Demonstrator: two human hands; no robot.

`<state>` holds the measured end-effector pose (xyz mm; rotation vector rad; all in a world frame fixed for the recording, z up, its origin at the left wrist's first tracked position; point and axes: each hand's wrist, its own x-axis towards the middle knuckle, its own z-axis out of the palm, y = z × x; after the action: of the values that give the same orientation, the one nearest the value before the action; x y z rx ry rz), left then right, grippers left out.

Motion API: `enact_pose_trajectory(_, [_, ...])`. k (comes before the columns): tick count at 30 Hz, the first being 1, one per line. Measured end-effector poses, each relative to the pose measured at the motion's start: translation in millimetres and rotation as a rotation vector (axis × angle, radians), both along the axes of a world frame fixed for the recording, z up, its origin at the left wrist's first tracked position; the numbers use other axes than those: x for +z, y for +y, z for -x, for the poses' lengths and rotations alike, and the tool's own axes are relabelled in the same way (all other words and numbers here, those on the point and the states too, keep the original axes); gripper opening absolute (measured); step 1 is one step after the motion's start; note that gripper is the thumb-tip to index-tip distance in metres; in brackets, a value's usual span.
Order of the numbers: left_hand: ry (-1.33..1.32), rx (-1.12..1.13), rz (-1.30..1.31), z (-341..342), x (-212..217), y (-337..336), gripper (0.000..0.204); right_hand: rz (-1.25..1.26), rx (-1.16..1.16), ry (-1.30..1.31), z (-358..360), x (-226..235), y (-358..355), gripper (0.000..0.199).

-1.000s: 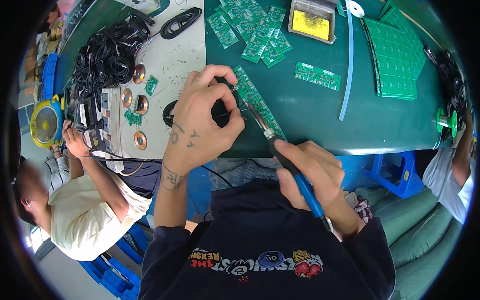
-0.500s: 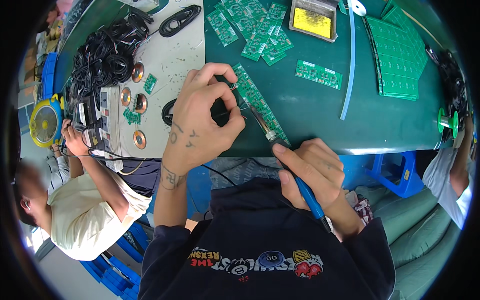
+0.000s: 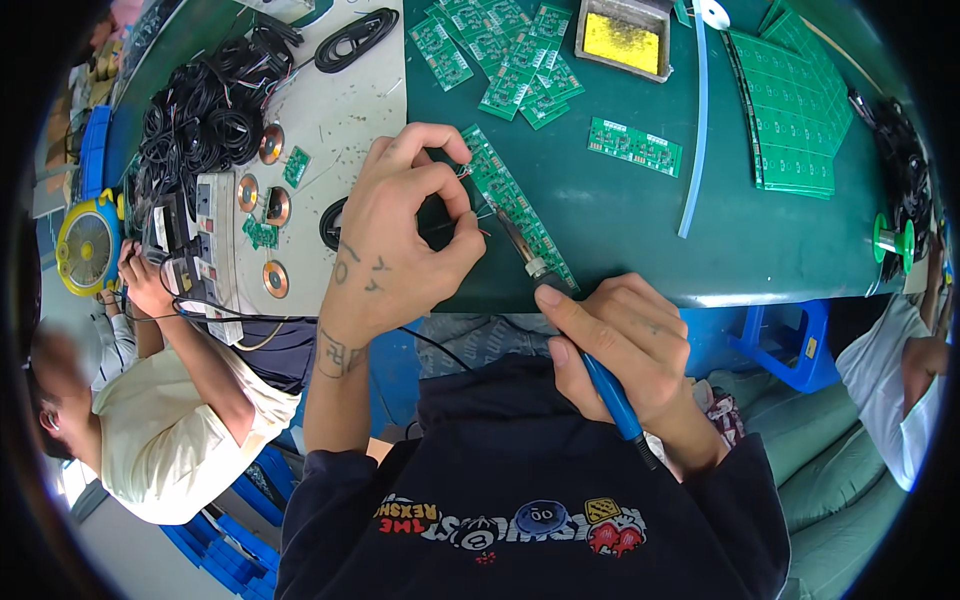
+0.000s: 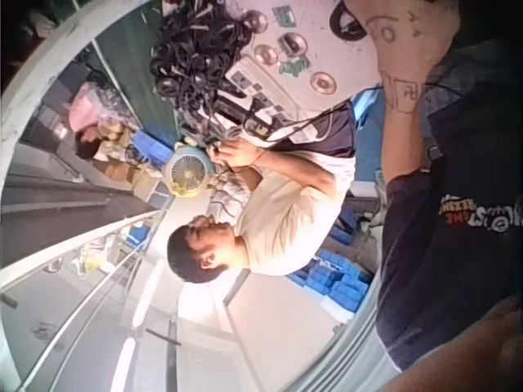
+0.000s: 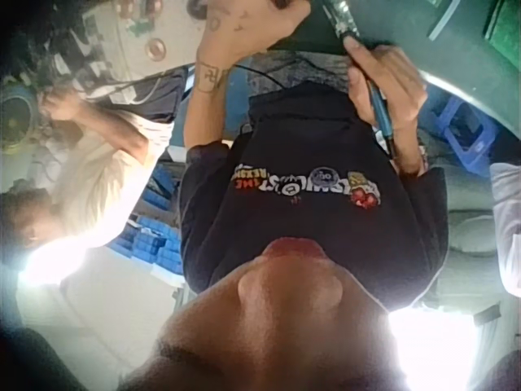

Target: The person solders wires onto circuit boards using a soldering iron.

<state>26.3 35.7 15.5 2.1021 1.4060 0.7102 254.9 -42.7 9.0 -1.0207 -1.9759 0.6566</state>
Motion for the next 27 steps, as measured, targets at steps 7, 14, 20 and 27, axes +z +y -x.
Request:
enact_pose_trajectory(7, [0.0, 0.003, 0.059, 0.5, 1.7, 0.2, 0.013, -0.042, 0.001, -0.009, 0.6, -1.8, 2.6, 0.03])
enact_pose_trajectory(14, [-0.004, 0.007, -0.017, -0.1, -1.5, 0.4, 0.018, 0.051, -0.053, 0.147, -0.6, 1.0, 1.3, 0.031])
enact_pose_trajectory(20, [0.0, -0.002, 0.069, 0.2, 1.0, 0.0, 0.013, 0.124, -0.19, 0.329, -2.9, -5.3, -9.5, 0.031])
enact_pose_trajectory(27, [-0.064, -0.058, 0.086, 9.1, -1.3, -0.2, 0.011, 0.115, -0.128, 0.183, 8.7, -12.7, -6.4, 0.029])
